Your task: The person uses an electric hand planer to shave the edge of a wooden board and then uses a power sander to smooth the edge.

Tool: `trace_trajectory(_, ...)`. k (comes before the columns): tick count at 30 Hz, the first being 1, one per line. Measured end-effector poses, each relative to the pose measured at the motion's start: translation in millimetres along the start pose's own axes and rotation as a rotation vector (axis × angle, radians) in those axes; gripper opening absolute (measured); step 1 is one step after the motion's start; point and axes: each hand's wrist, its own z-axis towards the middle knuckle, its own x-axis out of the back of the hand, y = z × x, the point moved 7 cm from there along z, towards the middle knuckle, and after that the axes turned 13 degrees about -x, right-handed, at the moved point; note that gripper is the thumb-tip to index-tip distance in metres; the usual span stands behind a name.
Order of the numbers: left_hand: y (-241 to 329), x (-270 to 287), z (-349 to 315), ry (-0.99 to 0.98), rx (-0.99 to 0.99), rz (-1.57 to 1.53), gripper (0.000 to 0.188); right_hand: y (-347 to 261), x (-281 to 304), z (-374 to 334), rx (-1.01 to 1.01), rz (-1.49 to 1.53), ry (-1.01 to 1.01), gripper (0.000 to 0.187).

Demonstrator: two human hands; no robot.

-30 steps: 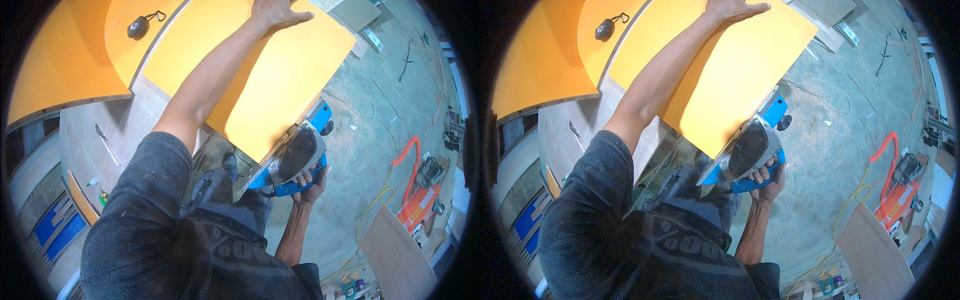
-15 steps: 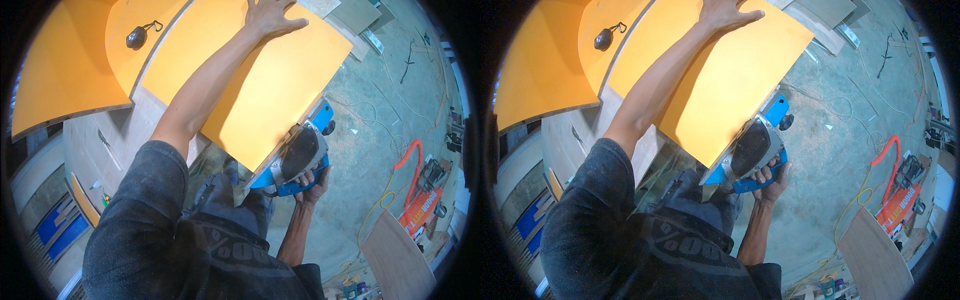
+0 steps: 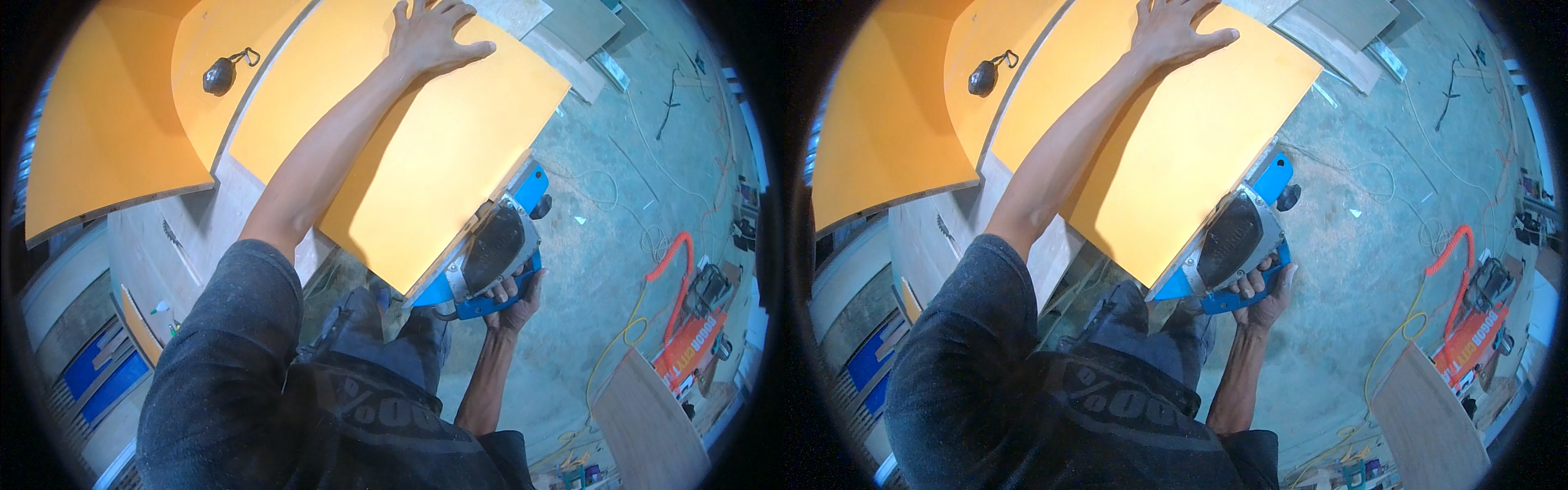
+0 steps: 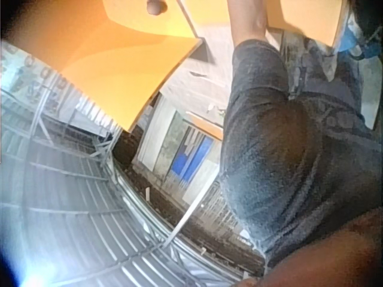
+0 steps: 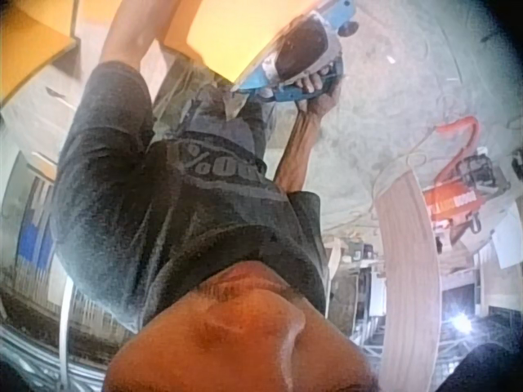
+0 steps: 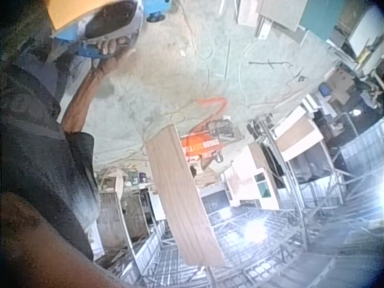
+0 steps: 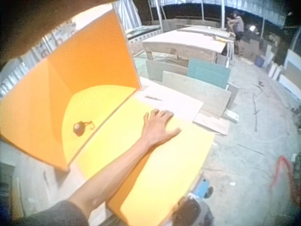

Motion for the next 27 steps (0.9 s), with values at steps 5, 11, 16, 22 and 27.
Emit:
trace_trajectory(5,2.6,9.7,-6.6,0.003,-0.001,0.001,0.075,-0.2,-2.5,-0.2,0.006,0.011,0.018,0.055)
trace_trajectory(11,4.9,17.8,-20.0,-0.028,0.014,0.008,0.077,-2.0,-3.7,0.0,0.020,-0.038,0.008,0.055)
trace_trajectory(16,-0.7,17.0,-32.9,0.010,-0.005,0.050,0.079,-1.8,-8.1,0.5,0.020,-0.037,0.017,0.054)
trace_trajectory(22,-5.8,9.4,-46.8,0.035,-0.026,0.070,0.083,-4.5,-13.0,1.9,0.039,-0.072,-0.008,0.053)
trace_trajectory(27,-3.9,19.4,-52.3,0.064,-0.049,0.094,0.082,-5.3,-20.6,1.0,0.039,-0.034,-0.010,0.053)
